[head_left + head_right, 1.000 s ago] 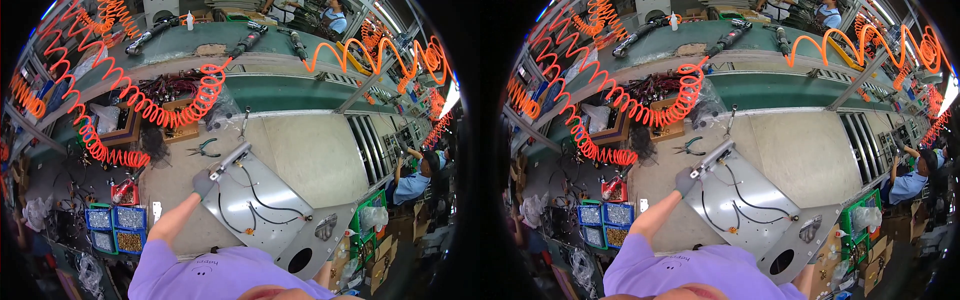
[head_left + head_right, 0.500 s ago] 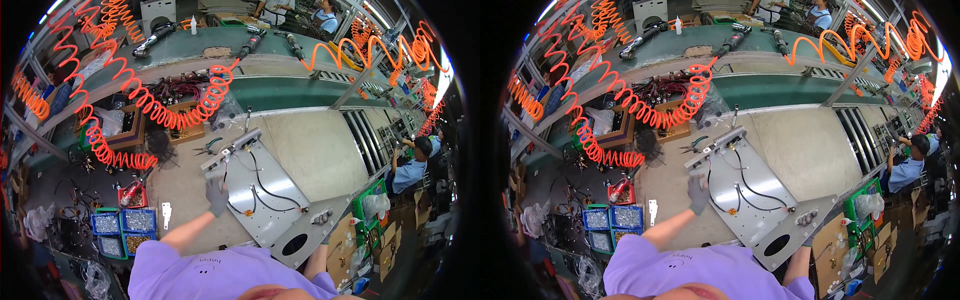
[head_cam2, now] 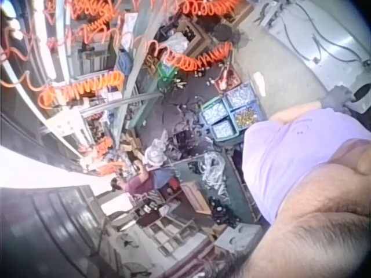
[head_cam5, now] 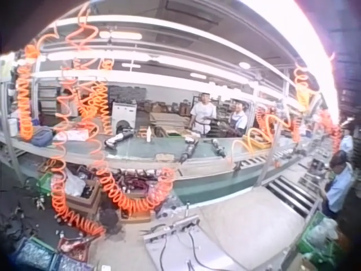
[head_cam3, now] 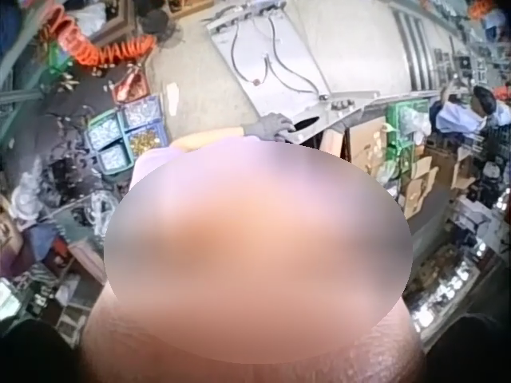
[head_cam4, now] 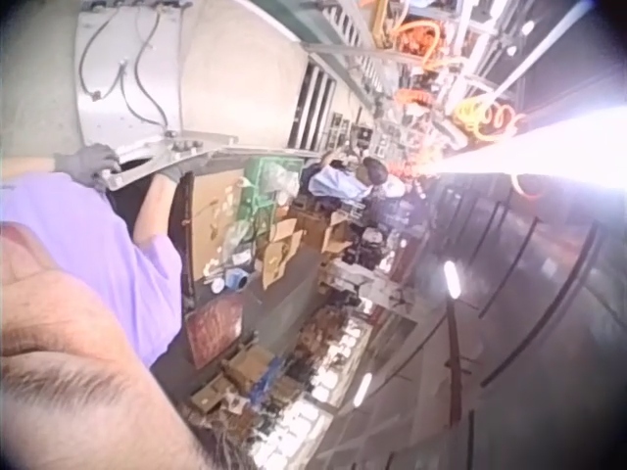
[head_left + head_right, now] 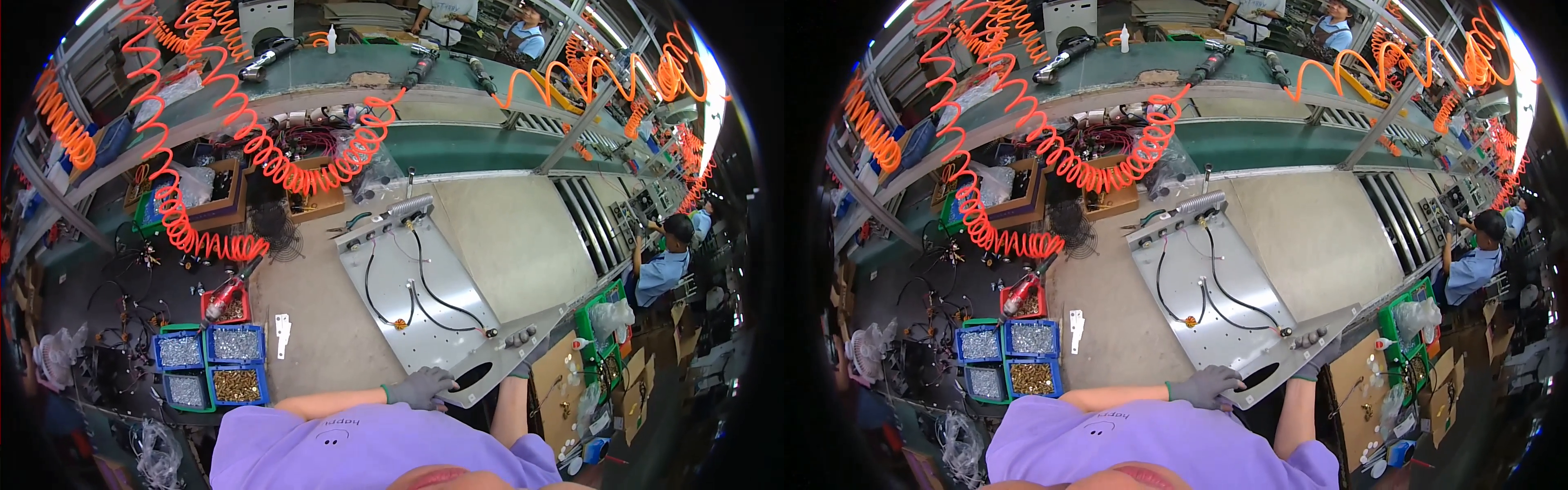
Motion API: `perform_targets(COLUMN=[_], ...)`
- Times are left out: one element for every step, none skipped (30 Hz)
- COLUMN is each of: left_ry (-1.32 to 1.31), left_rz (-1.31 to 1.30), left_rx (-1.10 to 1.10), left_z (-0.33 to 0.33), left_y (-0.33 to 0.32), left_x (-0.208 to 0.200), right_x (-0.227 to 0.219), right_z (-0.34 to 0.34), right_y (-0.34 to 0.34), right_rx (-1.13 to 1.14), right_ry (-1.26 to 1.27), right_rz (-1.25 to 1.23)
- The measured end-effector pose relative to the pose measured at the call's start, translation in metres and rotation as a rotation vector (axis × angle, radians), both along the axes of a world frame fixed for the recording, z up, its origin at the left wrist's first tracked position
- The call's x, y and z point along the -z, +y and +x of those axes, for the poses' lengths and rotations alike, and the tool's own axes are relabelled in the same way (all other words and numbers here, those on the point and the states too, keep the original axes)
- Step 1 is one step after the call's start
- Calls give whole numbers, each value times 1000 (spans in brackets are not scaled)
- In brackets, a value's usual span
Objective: Assembling electronic components onto a metal base plate using tools at a workshop station.
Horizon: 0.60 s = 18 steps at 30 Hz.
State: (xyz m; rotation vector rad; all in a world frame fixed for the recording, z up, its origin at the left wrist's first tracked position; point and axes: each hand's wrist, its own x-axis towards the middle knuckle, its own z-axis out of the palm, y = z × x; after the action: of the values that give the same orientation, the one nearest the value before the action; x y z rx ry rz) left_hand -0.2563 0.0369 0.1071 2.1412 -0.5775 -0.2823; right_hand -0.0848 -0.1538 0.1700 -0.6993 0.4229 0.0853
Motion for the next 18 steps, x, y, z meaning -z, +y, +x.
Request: perform_targets(left_ry=[-8,-15,-54,-96,-113,-120,-129,-46,-68,-34,8,-8,-6,-4,-14,-66,-117,-92], left_rz=[39,44,94,145,150,233,316,355,362,307,257,262,233,203,204,165,123,118], left_rx=[1,7,2,-6,1,23,43,24,26,-46,-136,-141,-209,-277,-282,-346,-407,-461], left_z=[-1,-2,-3,-3,-4,-6,-6,-8,-12,-15,-18,-20,-27,-32,-35,-40,-45,-50], left_y=[0,3,9,15,17,18,21,26,29,30,37,46,53,62,69,75,80,83], left_x=[-2,-4,-7,-9,-7,-1,5,-2,-3,0,1,-6,-16,-21,-19,-15,-12,-11], right_x=[-7,-13,-17,-9,-8,-6,-6,-13,-17,-24,-29,-33,-27,-19,-13,-9,-4,2], right_z=[-6,-12,-15,-15,-21,-25,-28,-31,-34,-36,-39,-43,-44,-45,-48,-52,-55,-56], right_y=[8,15,20,20,19,22,28,37,39,43,54,60,62,62,64,65,68,69], right_rx=[1,46,90,107,115,109,103,106,116,138,138,127,128,113,94,88,87,72], right_ry=[-2,44,88,49,34,17,-2,12,74,111,154,146,135,137,139,129,120,154], right_rz=[2,-67,-135,-103,-96,-108,-119,-104,-112,-105,-93,-82,-78,-43,-9,21,23,50])
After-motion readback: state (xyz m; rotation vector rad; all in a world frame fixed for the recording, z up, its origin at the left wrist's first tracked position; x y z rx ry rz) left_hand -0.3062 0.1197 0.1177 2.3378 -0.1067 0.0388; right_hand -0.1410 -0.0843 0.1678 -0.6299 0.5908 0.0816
